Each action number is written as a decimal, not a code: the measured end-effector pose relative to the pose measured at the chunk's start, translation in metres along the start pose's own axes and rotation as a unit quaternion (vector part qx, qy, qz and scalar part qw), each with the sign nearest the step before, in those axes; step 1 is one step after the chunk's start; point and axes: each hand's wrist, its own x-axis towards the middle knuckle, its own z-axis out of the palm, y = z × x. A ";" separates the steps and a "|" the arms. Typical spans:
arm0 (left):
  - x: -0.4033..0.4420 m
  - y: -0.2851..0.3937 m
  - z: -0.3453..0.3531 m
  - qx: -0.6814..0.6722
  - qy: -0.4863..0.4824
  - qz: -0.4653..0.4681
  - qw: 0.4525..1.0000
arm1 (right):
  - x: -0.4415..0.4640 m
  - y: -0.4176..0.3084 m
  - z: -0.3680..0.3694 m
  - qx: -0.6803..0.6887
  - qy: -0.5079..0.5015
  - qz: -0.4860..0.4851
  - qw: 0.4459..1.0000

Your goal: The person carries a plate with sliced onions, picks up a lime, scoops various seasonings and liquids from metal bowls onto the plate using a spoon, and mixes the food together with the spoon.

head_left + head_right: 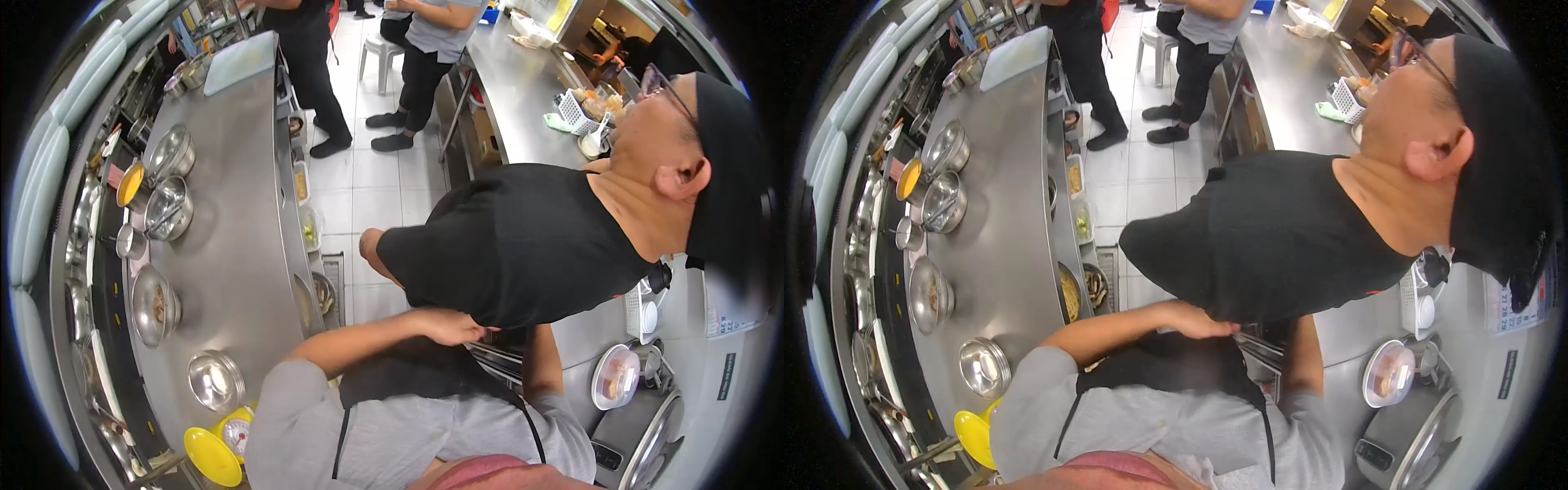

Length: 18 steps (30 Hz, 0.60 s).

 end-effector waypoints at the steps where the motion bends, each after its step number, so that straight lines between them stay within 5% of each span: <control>1: 0.002 -0.029 0.007 0.005 0.024 0.063 0.998 | -0.001 0.001 0.001 -0.002 -0.002 -0.002 1.000; 2: 0.011 -0.068 0.017 0.009 0.054 0.124 0.991 | 0.000 0.002 0.000 -0.001 -0.001 -0.009 1.000; 6: 0.004 -0.173 0.036 0.033 0.217 0.055 0.974 | 0.003 0.005 -0.009 0.034 0.005 -0.067 0.997; 8: -0.009 -0.201 0.035 0.187 0.173 -0.138 0.957 | 0.005 -0.009 -0.010 0.074 0.026 -0.114 0.990; 10: -0.026 -0.198 0.026 -0.012 0.281 -0.271 0.921 | -0.001 -0.034 0.001 0.136 -0.012 -0.176 0.975; 14: -0.016 -0.304 0.047 -0.089 0.357 -0.346 0.863 | -0.037 -0.115 0.074 0.190 -0.283 -0.266 0.902; 18: -0.008 -0.359 0.044 -0.159 0.359 -0.415 0.821 | -0.103 -0.208 0.225 -0.113 -0.602 -0.319 0.723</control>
